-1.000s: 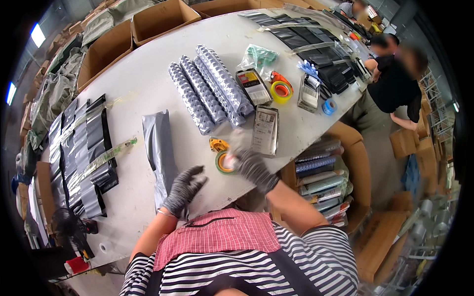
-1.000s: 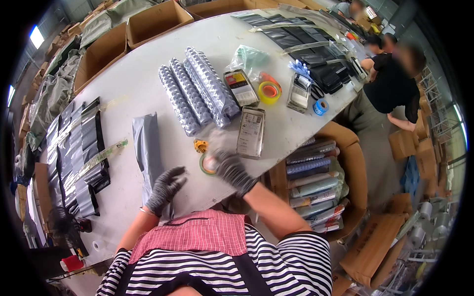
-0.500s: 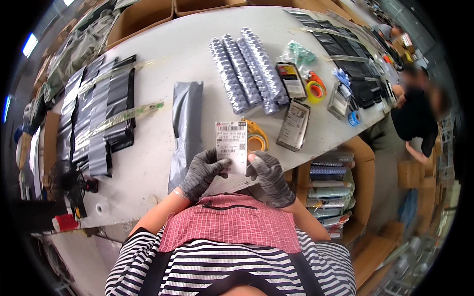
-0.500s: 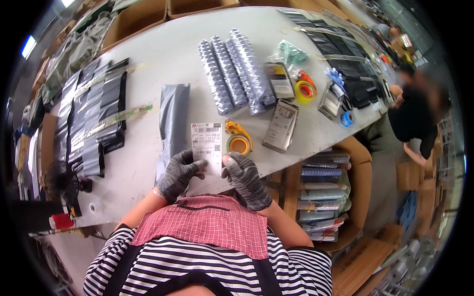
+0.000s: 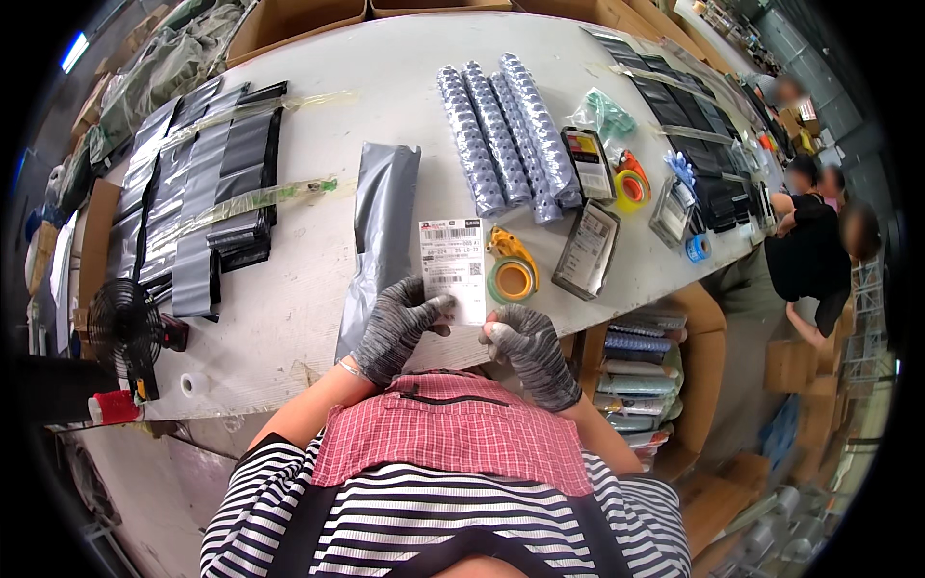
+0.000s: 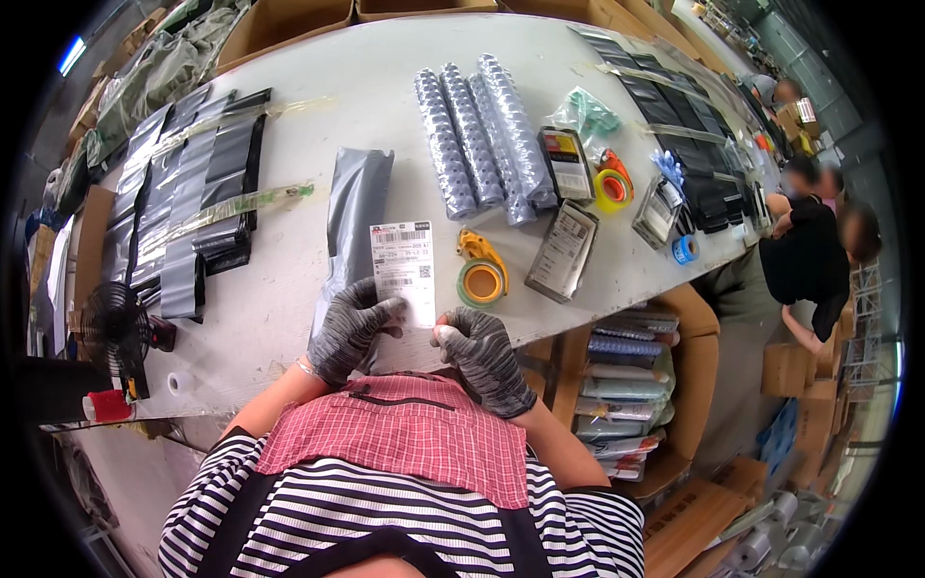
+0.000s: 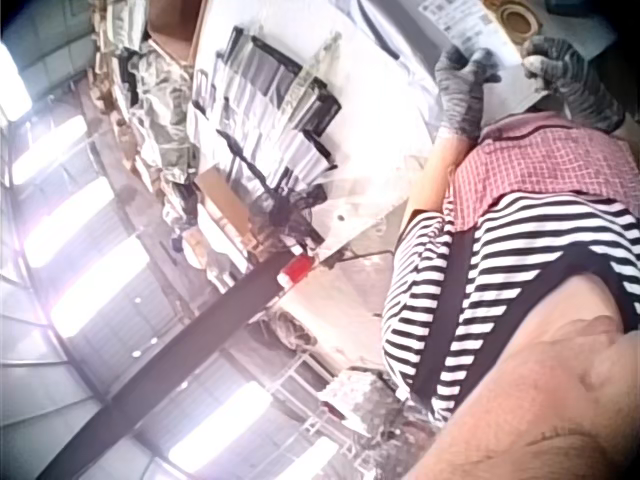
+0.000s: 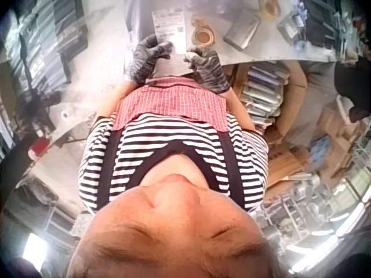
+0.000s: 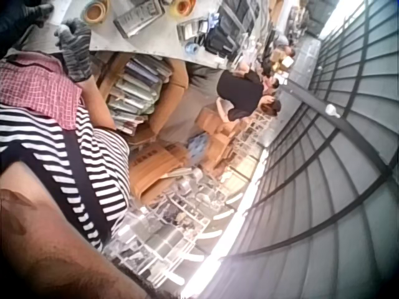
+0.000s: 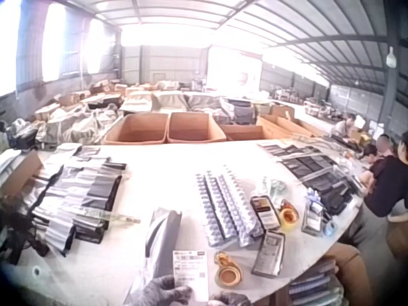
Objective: The person places items into plastic sleeves, attaches labels, and seals them using a handheld tape dispenser.
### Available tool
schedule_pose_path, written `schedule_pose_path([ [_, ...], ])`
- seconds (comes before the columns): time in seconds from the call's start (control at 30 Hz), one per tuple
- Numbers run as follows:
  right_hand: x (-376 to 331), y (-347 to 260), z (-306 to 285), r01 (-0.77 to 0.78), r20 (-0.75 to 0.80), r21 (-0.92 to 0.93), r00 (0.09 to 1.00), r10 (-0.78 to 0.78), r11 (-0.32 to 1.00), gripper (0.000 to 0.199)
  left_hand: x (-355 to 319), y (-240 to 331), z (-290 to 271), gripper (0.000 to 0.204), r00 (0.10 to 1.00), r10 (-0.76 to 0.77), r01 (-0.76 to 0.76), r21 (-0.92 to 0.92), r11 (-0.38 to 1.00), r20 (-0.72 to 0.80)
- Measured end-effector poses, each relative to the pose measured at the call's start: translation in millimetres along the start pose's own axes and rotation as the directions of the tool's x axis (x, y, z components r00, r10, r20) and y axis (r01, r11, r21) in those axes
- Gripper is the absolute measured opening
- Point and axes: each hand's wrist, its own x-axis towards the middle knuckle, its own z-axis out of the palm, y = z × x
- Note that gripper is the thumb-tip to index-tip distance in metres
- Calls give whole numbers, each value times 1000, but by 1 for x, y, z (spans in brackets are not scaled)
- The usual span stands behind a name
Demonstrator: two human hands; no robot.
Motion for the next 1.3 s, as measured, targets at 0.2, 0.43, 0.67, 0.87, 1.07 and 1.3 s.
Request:
schedule_pose_path([
  [0.2,1,-2,6,23,-23,-33,999,-23,999,19,6,-3,2,38,685,728,-417,804,425,-30],
  [0.43,5,2,10,32,-23,-85,999,-34,996,19,-10,1,12,20,947,248,-320,520,792,206],
  [0.67,9,2,12,90,16,-101,996,-89,991,21,-12,3,13,19,937,289,-350,478,806,197],
  [0.87,11,2,14,45,19,-34,999,-44,998,22,-12,4,9,17,917,331,-398,516,758,222],
  [1.07,11,5,15,52,18,-83,999,-51,995,22,-7,-4,4,17,870,419,-493,492,717,261],
  [1.3,14,9,16,33,15,-9,999,-33,999,18,-8,1,4,18,887,373,-462,499,733,273],
])
